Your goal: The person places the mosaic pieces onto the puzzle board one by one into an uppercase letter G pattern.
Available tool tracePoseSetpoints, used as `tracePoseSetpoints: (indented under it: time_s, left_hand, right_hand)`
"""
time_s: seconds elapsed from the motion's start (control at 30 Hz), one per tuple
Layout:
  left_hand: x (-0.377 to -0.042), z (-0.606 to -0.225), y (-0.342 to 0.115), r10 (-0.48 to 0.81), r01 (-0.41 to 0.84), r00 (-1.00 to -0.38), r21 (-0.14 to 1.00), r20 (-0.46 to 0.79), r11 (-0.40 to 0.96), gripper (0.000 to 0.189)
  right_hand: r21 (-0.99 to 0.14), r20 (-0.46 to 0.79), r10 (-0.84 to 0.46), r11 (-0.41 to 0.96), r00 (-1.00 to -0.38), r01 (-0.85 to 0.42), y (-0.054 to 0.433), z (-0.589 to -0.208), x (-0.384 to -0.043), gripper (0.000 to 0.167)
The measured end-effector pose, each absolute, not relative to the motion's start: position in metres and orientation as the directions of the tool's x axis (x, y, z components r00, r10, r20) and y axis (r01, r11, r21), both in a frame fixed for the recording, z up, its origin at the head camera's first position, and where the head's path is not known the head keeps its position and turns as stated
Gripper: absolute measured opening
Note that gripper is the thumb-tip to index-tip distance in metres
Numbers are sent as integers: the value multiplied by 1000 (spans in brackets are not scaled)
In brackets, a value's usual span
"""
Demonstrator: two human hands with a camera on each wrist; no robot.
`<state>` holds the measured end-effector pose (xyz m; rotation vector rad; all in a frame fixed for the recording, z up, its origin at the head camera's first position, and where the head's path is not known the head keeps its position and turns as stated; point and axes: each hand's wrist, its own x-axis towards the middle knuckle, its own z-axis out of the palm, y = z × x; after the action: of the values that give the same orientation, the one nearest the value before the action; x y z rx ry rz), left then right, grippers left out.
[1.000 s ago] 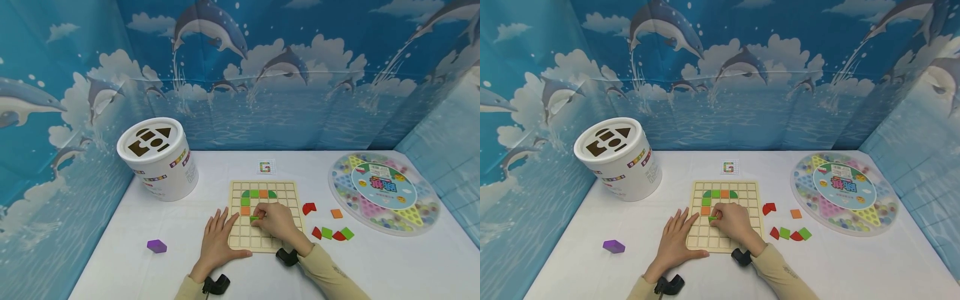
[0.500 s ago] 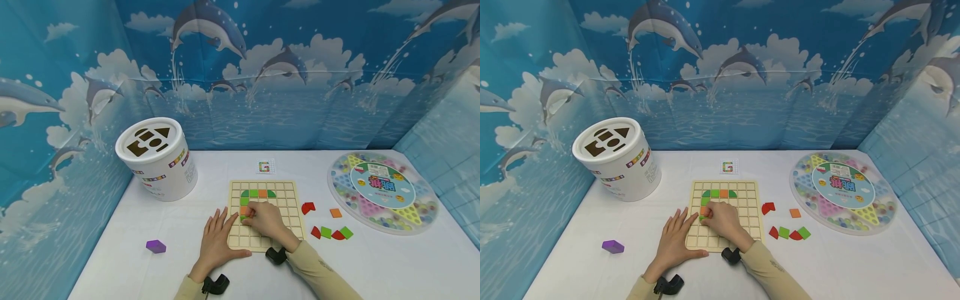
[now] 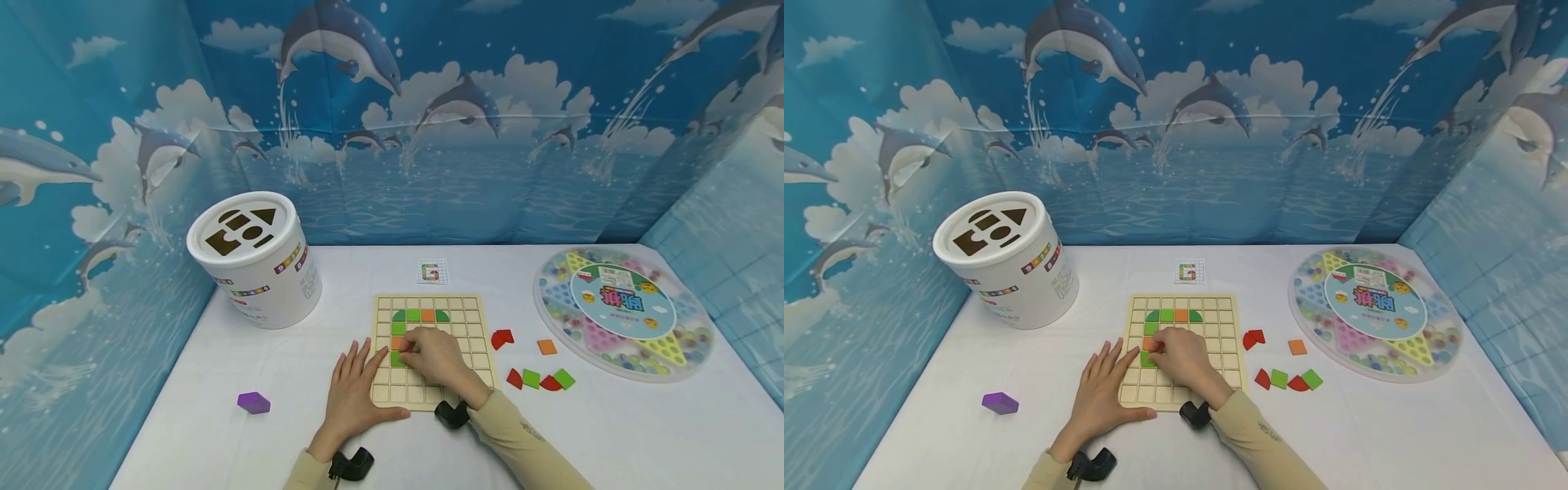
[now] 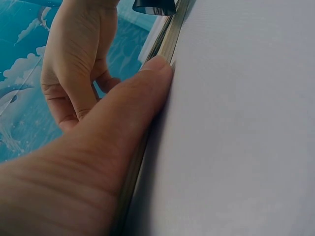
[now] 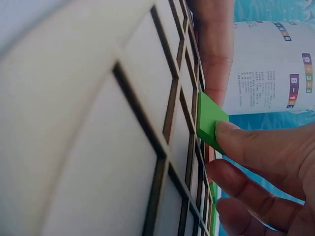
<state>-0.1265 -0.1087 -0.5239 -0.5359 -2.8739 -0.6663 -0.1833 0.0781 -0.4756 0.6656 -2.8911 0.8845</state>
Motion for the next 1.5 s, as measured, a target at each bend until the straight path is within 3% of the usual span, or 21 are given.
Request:
tracePoseSetpoints:
  time_s: [0.67,0.87,1.0,1.5]
  left_hand:
    - [-127,-526,-108,312,383,-921,398,233,834,109]
    - [-128,-528,-108,317,391,-918,402,240,828,109]
    - [-129,-529,-108,318,388,-919,393,234,833,110]
    - [-129,-529,-108,301,358,-932,410,200,839,113]
  right_hand:
    - [-412,145,-425,795,-893,-445,82,-475,-181,3]
    - [-419,59,-491,778,-869,-468,92,-468,-175,17]
    - [-445,35,-507,763,-861,-468,109,-463,-170,18]
    - [-482,149,-277,818,-949,-315,214,-445,-168,5]
